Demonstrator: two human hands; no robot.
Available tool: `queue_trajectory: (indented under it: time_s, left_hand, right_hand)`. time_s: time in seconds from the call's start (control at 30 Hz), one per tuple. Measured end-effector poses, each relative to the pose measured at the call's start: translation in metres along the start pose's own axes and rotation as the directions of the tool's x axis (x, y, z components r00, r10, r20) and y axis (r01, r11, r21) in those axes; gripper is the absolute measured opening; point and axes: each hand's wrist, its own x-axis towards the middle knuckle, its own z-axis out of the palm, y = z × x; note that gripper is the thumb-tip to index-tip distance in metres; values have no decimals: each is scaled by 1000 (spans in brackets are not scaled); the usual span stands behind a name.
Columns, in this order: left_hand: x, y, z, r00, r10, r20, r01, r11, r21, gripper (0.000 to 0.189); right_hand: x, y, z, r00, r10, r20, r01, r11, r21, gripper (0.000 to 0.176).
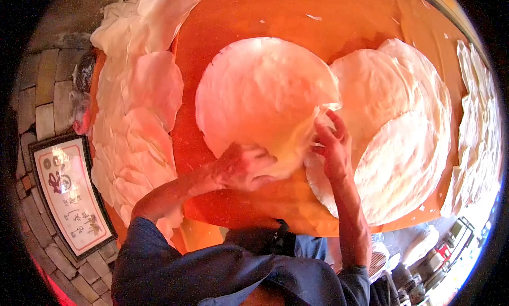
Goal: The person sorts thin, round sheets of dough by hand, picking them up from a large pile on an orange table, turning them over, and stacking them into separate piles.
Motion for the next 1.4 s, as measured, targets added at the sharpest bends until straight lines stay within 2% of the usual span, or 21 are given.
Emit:
queue_trajectory:
  time_s: [0.03, 0.1, 0.2, 0.27, 0.4, 0.5, 0.6, 0.63, 0.7, 0.77, 0.87, 0.9, 0.93, 0.97, 1.03, 1.13, 1.23, 1.27, 1.3, 1.37, 1.4]
  left_hand:
    - [2, -1, -13, 1000, -25, 16, 26, 998, -61, 24]
    - [10, -44, -43, 973, -159, -167, 157, 987, -24, 29]
    - [12, -164, -87, 722, -347, -599, 555, 807, 201, 37]
    - [-2, -282, -112, 591, -207, -779, 643, 704, 301, 40]
    - [8, -342, -148, 616, -416, -669, 774, 475, 418, 33]
    - [16, -359, -156, 610, -500, -614, 792, 390, 470, 28]
    - [17, -364, -162, 622, -508, -596, 782, 370, 501, 22]
    - [17, -364, -164, 632, -499, -593, 775, 377, 508, 21]
    - [16, -359, -167, 659, -469, -588, 752, 402, 522, 17]
    - [14, -341, -168, 709, -387, -590, 702, 467, 538, 13]
    - [7, -260, -154, 825, -189, -533, 515, 641, 569, 8]
    - [0, -220, -142, 861, -127, -493, 432, 695, 575, 7]
    - [-10, -176, -126, 891, -81, -447, 353, 744, 568, 5]
    - [-22, -139, -112, 916, -51, -397, 285, 779, 559, 4]
    - [-44, -66, -70, 956, -22, -291, 166, 860, 482, 4]
    - [-63, 10, 3, 984, 1, -177, 48, 960, 274, 12]
    - [-77, 55, 56, 990, -84, -113, 94, 992, 89, 21]
    - [-80, 63, 62, 985, -78, -154, 85, 996, 39, 22]
    - [-81, 67, 66, 976, -80, -204, 81, 997, -6, 24]
    - [-95, 73, 66, 948, -136, -288, 129, 991, -44, 27]
    - [-102, 75, 63, 928, -176, -329, 173, 984, -39, 29]
  right_hand:
    - [10, 14, -1, 994, -83, -65, 75, 991, -112, 49]
    - [21, 19, -3, 972, -200, -123, 154, 940, -305, 43]
    - [33, 8, 4, 949, -307, -68, 250, 868, -430, 38]
    - [30, -35, 17, 906, -422, -29, 377, 838, -395, 33]
    - [29, -166, -20, 747, -661, 69, 613, 644, -458, 29]
    - [-27, -267, -34, 466, -872, 152, 546, 149, -824, 25]
    - [-53, -297, -34, 262, -851, 456, 254, -395, -883, 26]
    - [-59, -286, -30, 244, -769, 592, 126, -580, -805, 26]
    - [-60, -263, -43, 346, -746, 568, 50, -590, -806, 28]
    - [-40, -229, -79, 533, -809, 247, 109, -224, -968, 30]
    - [-16, -112, -125, 680, -635, 366, 176, -344, -922, 32]
    - [-24, -95, -101, 875, -453, 172, 234, 83, -969, 35]
    - [-29, -77, -70, 985, -157, 77, 145, 490, -860, 38]
    - [-37, -60, -51, 968, -142, 206, 249, 622, -743, 39]
    - [-39, -8, -15, 990, -42, 134, 71, 973, -221, 45]
    - [-53, 10, 14, 979, 145, 145, -186, 924, 334, 50]
    - [-64, 18, 13, 997, 83, -5, -83, 996, 11, 48]
    - [-68, 22, 12, 997, -73, -14, 72, 997, -40, 38]
    - [-69, 25, 8, 973, -229, -2, 228, 970, -89, 30]
    - [-61, 10, -23, 962, -256, 94, 269, 950, -157, 24]
    - [-64, -21, -44, 901, -412, 133, 427, 798, -426, 24]
